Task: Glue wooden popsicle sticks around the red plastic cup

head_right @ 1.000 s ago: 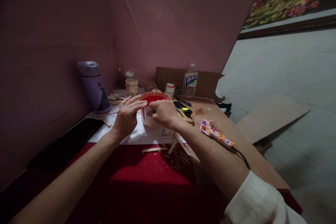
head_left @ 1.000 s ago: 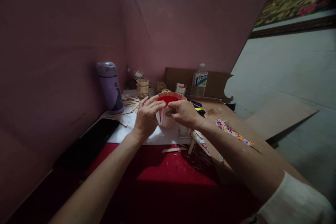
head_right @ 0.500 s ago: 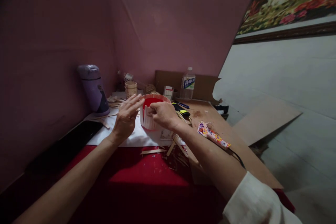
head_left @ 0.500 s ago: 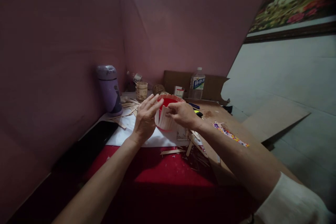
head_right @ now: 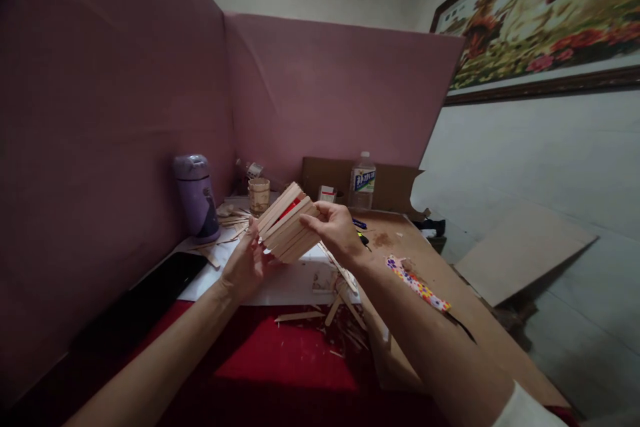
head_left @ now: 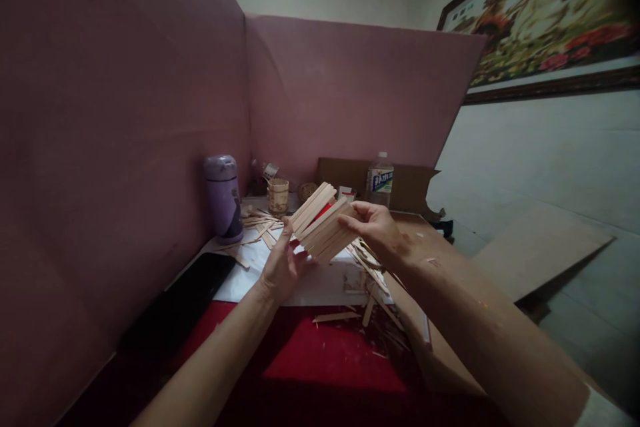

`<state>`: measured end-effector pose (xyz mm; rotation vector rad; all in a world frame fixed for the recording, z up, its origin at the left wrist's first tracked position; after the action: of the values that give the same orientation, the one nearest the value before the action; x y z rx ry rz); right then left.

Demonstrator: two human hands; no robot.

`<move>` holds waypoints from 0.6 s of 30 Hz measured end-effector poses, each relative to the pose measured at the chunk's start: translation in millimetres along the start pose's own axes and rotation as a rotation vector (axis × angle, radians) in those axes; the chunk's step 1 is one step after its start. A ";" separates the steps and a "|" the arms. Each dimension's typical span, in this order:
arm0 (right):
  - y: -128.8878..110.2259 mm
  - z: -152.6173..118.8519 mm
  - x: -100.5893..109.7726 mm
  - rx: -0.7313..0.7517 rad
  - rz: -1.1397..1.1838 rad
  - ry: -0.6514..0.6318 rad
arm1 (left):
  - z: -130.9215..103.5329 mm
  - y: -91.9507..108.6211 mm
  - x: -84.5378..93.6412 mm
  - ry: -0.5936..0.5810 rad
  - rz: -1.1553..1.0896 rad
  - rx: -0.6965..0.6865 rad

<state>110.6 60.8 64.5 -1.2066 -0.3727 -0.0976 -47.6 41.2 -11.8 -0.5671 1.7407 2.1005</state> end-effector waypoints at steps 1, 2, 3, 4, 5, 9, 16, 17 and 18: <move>-1.7 -4.5 0.8 -0.019 0.054 0.005 | -3.0 3.3 -3.5 -0.032 -0.026 -0.008; -2.3 -9.0 1.5 -0.043 0.112 0.011 | -5.7 5.8 -6.7 -0.070 -0.058 -0.015; -2.0 -13.4 2.0 -0.068 0.171 0.017 | -8.0 7.5 -9.7 -0.117 -0.102 -0.022; -1.0 -17.5 2.3 -0.094 0.223 0.019 | -9.7 8.3 -11.1 -0.141 -0.127 -0.033; 0.2 -21.2 2.3 -0.115 0.261 0.016 | -11.0 8.2 -11.7 -0.155 -0.147 -0.042; 3.9 -32.6 3.3 -0.139 0.302 0.012 | -14.3 3.8 -9.6 -0.099 -0.168 -0.057; 6.9 -51.5 4.0 -0.290 0.426 0.022 | -25.0 2.7 -16.0 -0.089 -0.117 -0.051; 7.0 -54.7 3.2 -0.310 0.458 0.017 | -26.2 4.2 -17.2 -0.090 -0.109 -0.079; 7.2 -58.0 2.1 -0.329 0.493 0.008 | -27.3 6.0 -18.6 -0.097 -0.099 -0.112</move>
<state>127.8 10.1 41.1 -1.5910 -0.0421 0.2725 -32.5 13.0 -1.6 -0.5608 1.5195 2.1289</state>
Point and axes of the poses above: each hand's wrist, its own z-axis towards the middle knuckle, its own x-axis out of the back of the hand, y = z × x, the point moved 4 cm from there along z, towards the middle knuckle, and after that the axes turned 11 degrees about -x, right-handed, at the moved point
